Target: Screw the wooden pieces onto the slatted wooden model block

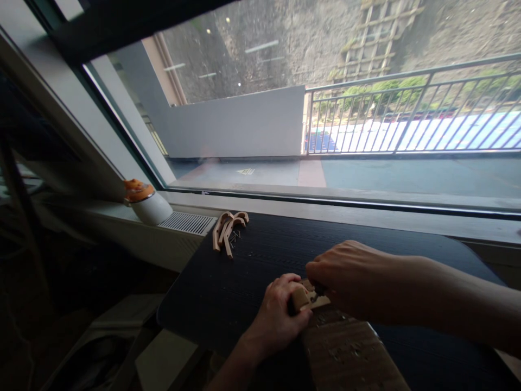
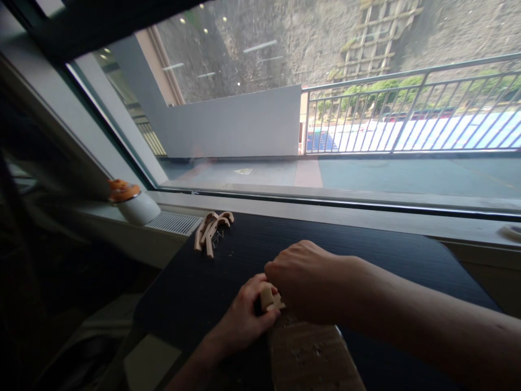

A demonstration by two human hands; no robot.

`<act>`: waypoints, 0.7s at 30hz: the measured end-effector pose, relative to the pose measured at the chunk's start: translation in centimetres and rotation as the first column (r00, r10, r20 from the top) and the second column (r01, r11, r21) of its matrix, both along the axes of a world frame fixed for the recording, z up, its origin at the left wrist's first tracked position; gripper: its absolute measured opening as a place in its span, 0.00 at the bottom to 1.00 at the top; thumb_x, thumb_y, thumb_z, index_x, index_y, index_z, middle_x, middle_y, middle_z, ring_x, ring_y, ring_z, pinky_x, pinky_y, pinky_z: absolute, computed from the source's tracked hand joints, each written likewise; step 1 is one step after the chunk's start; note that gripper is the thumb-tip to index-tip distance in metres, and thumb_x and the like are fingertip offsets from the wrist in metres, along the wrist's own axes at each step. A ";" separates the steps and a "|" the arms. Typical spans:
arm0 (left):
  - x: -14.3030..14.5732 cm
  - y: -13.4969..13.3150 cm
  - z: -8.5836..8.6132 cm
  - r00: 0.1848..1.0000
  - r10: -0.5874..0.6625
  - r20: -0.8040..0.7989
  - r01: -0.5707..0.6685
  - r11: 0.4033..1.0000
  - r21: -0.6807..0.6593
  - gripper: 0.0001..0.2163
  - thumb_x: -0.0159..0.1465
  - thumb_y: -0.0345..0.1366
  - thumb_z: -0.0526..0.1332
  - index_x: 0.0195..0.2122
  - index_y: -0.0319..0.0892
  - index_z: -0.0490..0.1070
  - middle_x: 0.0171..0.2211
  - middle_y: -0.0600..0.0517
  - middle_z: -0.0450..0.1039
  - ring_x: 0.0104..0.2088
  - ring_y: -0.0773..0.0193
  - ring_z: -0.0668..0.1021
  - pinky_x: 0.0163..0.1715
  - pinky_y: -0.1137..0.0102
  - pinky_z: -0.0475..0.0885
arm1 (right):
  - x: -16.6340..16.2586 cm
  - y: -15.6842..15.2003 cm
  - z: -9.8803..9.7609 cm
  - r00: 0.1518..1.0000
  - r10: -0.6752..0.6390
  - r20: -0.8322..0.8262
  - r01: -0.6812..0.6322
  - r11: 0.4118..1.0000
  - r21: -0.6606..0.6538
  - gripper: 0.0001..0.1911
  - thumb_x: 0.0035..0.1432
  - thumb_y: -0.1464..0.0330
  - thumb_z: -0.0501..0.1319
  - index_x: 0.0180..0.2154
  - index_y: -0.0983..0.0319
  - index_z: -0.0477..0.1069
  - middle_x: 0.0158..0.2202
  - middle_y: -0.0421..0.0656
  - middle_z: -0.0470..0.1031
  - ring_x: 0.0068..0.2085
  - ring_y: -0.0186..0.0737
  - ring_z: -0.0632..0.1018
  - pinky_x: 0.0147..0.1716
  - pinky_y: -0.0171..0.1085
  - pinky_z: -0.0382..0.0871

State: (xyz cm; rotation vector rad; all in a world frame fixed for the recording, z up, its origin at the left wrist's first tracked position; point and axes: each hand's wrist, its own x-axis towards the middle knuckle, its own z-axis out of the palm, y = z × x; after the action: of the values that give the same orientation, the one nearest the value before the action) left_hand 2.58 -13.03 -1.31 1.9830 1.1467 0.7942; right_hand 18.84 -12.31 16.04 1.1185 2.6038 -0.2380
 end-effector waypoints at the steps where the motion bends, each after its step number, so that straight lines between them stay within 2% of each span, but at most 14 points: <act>1: 0.0 0.0 0.0 1.000 -0.001 -0.002 0.001 1.000 0.001 0.14 0.50 0.30 0.64 0.39 0.44 0.72 0.49 0.49 0.68 0.49 0.56 0.70 0.53 0.64 0.63 | -0.1 0.0 0.0 1.000 0.002 0.007 -0.002 1.000 0.002 0.06 0.51 0.77 0.58 0.30 0.63 0.72 0.26 0.44 0.76 0.30 0.40 0.77 0.24 0.34 0.56; 3: 0.0 0.0 0.0 1.000 -0.007 -0.003 0.007 1.000 0.004 0.15 0.51 0.31 0.64 0.41 0.44 0.72 0.50 0.49 0.68 0.50 0.56 0.70 0.53 0.64 0.63 | -0.1 0.1 -0.2 1.000 0.000 -0.004 0.001 1.000 0.019 0.06 0.54 0.74 0.57 0.29 0.64 0.72 0.25 0.44 0.76 0.29 0.40 0.77 0.23 0.35 0.54; 8: 0.0 0.1 -0.1 1.000 -0.014 -0.001 0.014 1.000 0.016 0.18 0.51 0.31 0.64 0.45 0.44 0.72 0.50 0.49 0.68 0.49 0.56 0.70 0.52 0.64 0.64 | 0.0 0.6 -1.0 0.999 -0.014 -0.052 0.019 0.995 0.094 0.16 0.59 0.67 0.53 0.23 0.63 0.73 0.23 0.46 0.76 0.27 0.41 0.77 0.22 0.36 0.53; 13: 0.0 0.0 -0.2 1.000 -0.012 0.003 0.012 1.000 0.010 0.17 0.51 0.30 0.64 0.43 0.44 0.72 0.51 0.49 0.67 0.50 0.57 0.70 0.53 0.64 0.63 | 0.1 0.8 -0.8 0.999 -0.012 -0.030 0.014 0.998 0.061 0.08 0.54 0.73 0.57 0.29 0.62 0.75 0.27 0.45 0.78 0.31 0.42 0.78 0.25 0.35 0.56; 21: 0.0 0.0 -0.4 1.000 -0.005 0.017 0.005 1.000 0.019 0.17 0.50 0.30 0.64 0.43 0.44 0.72 0.50 0.49 0.67 0.50 0.56 0.70 0.53 0.63 0.63 | 0.0 0.5 -0.7 1.000 -0.010 0.016 0.010 1.000 0.012 0.08 0.55 0.75 0.57 0.29 0.63 0.74 0.29 0.45 0.76 0.30 0.41 0.77 0.25 0.35 0.57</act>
State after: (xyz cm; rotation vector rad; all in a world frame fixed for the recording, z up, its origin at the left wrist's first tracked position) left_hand 2.56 -13.04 -1.73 1.9901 1.1281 0.8203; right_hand 18.86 -11.77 15.37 1.1337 2.5898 -0.2148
